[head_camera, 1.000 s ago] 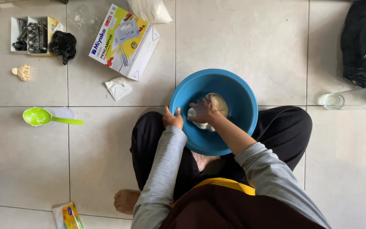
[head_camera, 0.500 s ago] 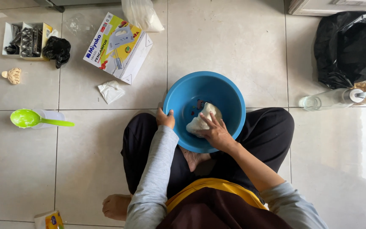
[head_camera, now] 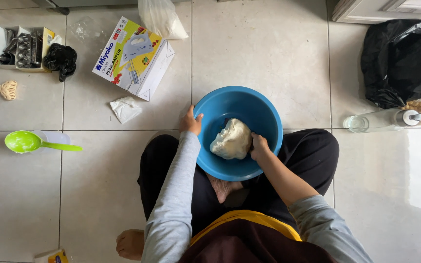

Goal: The person is kneading a ball of white dough in a blue plastic bowl using both hands, folding and pressing it repeatedly.

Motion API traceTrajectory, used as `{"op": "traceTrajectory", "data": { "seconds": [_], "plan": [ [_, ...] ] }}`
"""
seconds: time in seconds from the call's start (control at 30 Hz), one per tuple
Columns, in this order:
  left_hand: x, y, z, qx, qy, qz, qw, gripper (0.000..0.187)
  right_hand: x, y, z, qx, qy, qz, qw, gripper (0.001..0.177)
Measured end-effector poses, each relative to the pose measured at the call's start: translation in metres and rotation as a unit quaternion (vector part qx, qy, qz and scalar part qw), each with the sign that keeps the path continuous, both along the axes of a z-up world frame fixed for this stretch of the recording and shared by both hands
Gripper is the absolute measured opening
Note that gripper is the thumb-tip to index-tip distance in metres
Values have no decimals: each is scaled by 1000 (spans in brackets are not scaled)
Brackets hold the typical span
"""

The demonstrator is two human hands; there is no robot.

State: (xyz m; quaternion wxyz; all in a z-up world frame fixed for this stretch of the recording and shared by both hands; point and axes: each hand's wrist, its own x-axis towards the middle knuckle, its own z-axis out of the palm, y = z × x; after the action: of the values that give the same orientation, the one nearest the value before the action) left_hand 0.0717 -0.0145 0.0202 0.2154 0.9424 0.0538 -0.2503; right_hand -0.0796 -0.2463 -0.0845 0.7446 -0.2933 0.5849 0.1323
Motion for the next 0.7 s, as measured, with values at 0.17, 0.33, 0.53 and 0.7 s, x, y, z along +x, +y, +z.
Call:
{"op": "traceTrajectory", "data": {
  "seconds": [0.17,0.33,0.53,0.7],
  "plan": [
    [-52,33,-12,0,-40,36,999,61,47,8,51,-121,11,159,980,89],
    [-68,30,-20,26,-106,50,993,57,97,42,-132,-400,-71,523,749,63],
    [-70,31,-37,43,-103,80,991,53,96,121,-12,-721,-241,419,496,58],
    [-69,30,-35,34,-101,83,991,54,35,127,96,-683,-376,503,373,28]
  ]
}}
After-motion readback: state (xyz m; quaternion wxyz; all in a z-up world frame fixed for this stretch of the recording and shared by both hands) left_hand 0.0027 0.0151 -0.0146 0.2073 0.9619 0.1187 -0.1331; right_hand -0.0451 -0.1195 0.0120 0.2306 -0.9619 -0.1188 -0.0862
